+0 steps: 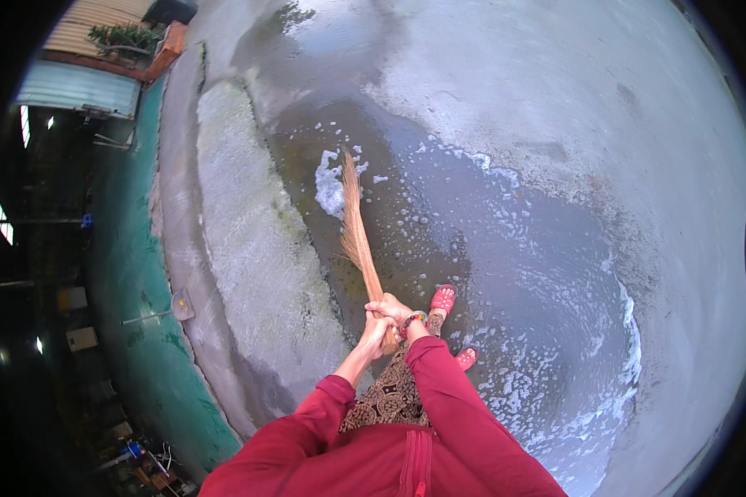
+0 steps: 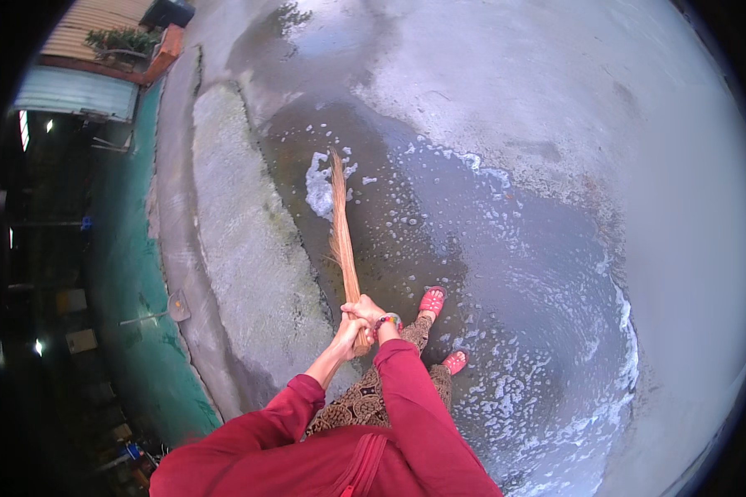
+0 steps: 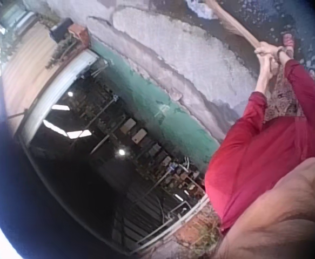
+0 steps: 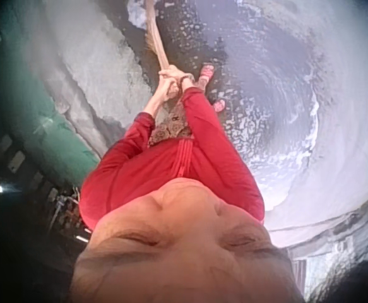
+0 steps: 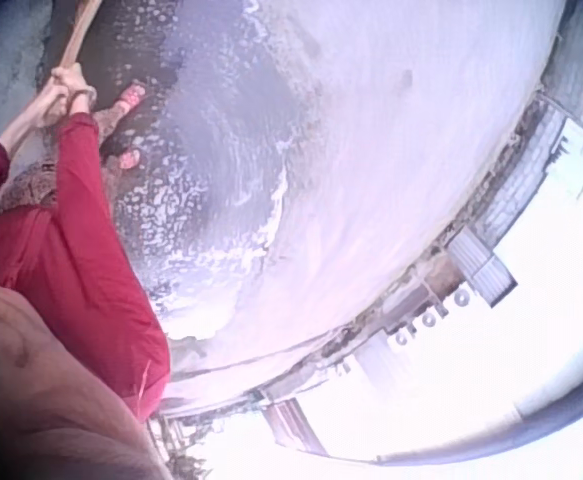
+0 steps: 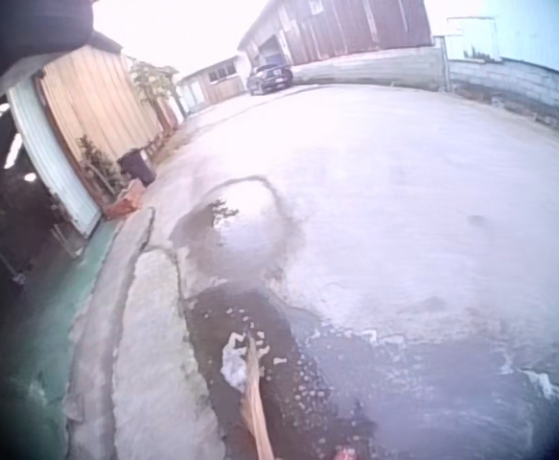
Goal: The person sweeps a wet concrete surface with a traditional broom, moving water and scattered debris toward the edges of the area. The person repeatedly sweeps different sections, gathering leaves and small particles into piles while walking around the space.
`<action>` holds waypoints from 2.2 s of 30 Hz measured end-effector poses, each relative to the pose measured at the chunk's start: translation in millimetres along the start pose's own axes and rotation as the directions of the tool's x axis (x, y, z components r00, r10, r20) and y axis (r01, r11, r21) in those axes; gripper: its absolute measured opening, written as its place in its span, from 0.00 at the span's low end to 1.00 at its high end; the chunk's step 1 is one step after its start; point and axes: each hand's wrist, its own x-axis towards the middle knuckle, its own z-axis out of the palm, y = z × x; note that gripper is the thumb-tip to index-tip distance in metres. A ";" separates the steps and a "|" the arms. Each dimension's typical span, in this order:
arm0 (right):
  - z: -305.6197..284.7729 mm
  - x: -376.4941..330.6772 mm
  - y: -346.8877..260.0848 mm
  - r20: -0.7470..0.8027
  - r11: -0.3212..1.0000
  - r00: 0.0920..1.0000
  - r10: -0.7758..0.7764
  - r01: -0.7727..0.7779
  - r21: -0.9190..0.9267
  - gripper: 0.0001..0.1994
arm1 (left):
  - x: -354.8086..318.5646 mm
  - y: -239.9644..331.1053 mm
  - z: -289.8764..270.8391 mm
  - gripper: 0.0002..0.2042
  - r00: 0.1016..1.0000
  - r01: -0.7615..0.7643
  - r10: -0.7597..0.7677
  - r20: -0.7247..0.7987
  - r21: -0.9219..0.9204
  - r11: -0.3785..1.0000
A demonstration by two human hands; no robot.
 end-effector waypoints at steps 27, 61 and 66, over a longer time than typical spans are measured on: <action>-122.9 -138.7 34.0 -0.588 0.789 0.775 -0.231 0.503 0.353 0.28 | -49.4 -36.2 186.0 0.37 0.969 -0.141 0.011 0.245 0.519 0.843; -469.5 -397.4 114.9 -0.426 0.695 0.895 -0.130 0.389 0.605 0.24 | -9.2 -195.7 552.7 0.22 0.959 0.054 -0.247 0.140 0.764 0.643; -466.4 -420.2 281.5 -0.666 0.264 0.745 0.034 0.636 0.725 0.16 | -1.7 -356.0 559.0 0.26 0.894 -0.212 -0.302 0.332 0.905 0.368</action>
